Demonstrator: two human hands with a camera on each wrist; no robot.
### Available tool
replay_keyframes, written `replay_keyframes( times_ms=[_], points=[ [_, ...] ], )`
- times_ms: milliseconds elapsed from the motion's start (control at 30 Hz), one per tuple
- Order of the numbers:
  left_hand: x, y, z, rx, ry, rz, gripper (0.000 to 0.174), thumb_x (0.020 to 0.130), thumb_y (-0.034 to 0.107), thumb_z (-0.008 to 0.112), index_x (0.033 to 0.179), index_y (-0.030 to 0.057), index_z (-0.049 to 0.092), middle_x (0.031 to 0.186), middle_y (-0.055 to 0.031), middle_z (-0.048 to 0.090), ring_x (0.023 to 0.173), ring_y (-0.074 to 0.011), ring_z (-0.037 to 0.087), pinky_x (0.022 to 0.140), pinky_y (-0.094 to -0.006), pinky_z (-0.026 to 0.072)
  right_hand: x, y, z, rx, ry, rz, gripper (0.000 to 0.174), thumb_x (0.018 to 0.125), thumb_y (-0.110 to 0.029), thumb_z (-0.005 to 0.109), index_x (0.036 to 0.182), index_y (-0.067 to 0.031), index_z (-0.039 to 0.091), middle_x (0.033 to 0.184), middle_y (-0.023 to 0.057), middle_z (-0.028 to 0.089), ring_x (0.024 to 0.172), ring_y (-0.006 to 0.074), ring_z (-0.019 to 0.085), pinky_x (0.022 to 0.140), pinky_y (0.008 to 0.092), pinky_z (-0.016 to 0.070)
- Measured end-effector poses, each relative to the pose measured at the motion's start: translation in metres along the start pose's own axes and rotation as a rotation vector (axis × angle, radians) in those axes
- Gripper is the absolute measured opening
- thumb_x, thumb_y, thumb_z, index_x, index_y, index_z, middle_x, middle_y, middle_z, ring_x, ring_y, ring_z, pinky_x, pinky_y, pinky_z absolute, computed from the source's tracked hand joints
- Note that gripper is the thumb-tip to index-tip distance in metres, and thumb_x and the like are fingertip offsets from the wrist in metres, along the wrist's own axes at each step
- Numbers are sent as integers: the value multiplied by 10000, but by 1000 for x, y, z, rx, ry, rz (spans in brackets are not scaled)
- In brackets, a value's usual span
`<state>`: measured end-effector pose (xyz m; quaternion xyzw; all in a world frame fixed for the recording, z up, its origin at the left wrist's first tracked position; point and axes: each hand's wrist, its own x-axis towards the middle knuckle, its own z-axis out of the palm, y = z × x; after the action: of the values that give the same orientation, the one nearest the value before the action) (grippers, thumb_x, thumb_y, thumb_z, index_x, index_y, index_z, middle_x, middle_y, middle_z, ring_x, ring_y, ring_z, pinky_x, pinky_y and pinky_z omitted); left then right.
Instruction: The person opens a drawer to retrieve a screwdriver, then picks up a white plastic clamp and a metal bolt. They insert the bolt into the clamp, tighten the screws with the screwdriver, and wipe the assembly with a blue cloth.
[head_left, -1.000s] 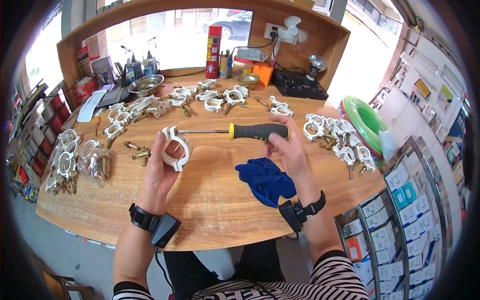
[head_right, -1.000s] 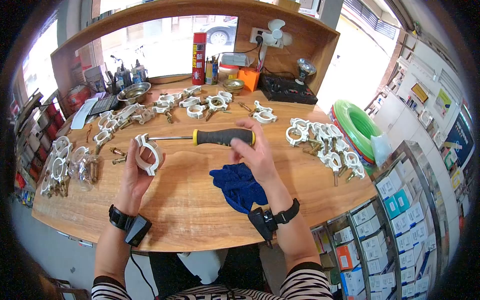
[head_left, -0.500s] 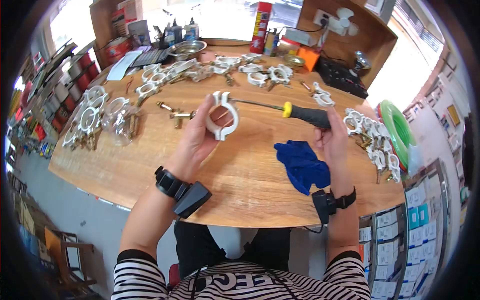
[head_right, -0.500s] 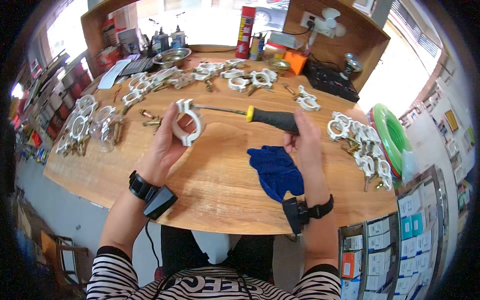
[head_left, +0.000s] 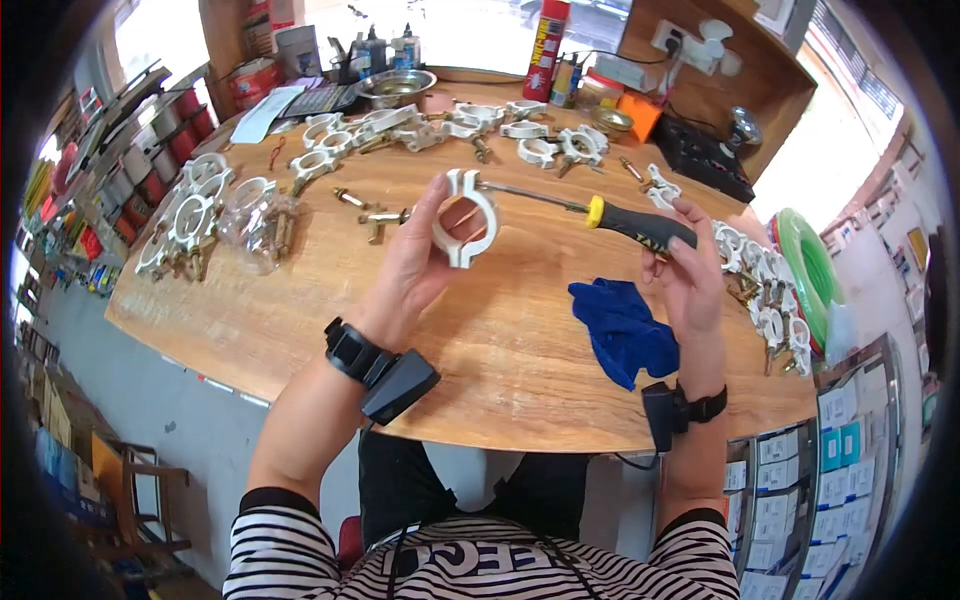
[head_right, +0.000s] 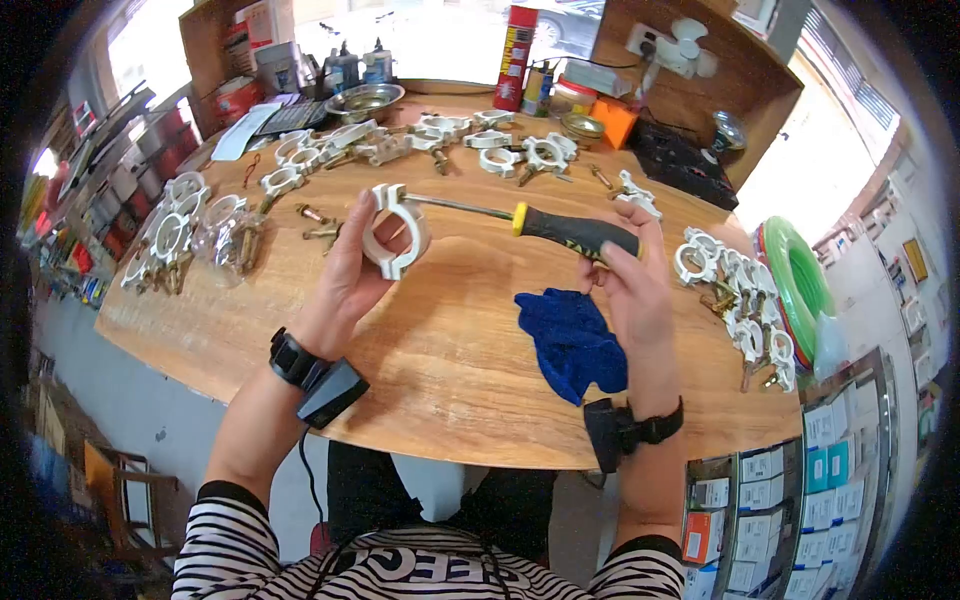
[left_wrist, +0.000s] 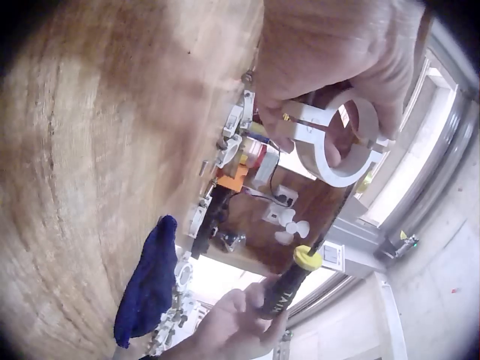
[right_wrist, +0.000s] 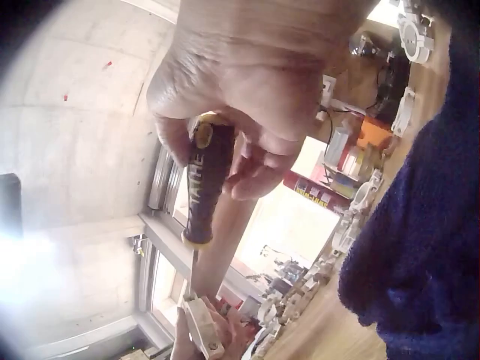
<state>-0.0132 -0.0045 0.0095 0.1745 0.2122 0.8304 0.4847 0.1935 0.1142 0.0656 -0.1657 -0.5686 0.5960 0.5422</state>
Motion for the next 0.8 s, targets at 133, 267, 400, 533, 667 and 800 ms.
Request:
replay_keyframes(
  times_ms=[133,267,400,533,667,800],
  points=[
    [2,-5,-2,50,-30,4,330,794,328,558,1026,99,507,965,-82,558,884,-201,544,759,-322,474,6,9,-31,-238,-94,98,253,882,-300,384,912,-60,461,545,59,513,345,64,388,312,182,286],
    [5,1,-5,64,-39,20,330,777,371,568,984,117,528,920,-32,559,879,-152,525,830,-392,434,5,1,-28,-119,-275,153,322,834,-166,427,1122,-46,350,730,113,514,585,138,500,478,232,400],
    [3,0,-1,90,-31,16,298,780,370,566,966,139,531,920,-9,548,883,-128,512,853,-402,412,8,1,-35,-131,-332,11,444,744,-112,544,1117,3,331,777,91,521,550,108,495,471,202,408],
    [0,-1,3,98,-17,18,289,778,373,567,954,145,532,923,-1,543,893,-129,507,860,-399,405,7,5,-25,-191,-254,202,322,787,-140,544,1038,-13,387,645,47,501,478,89,468,419,197,379],
    [2,-1,-1,67,-26,8,295,778,374,566,964,147,532,921,5,540,892,-127,505,861,-397,406,4,4,-20,-93,-205,-37,255,820,-193,511,981,-17,420,622,42,499,469,80,462,413,192,372],
    [-1,-1,4,81,0,11,298,782,370,562,977,147,529,919,9,540,882,-119,503,861,-392,409,13,1,-44,-214,-389,216,375,778,-139,523,1084,-16,346,719,67,513,570,92,491,492,203,412]
  ],
)
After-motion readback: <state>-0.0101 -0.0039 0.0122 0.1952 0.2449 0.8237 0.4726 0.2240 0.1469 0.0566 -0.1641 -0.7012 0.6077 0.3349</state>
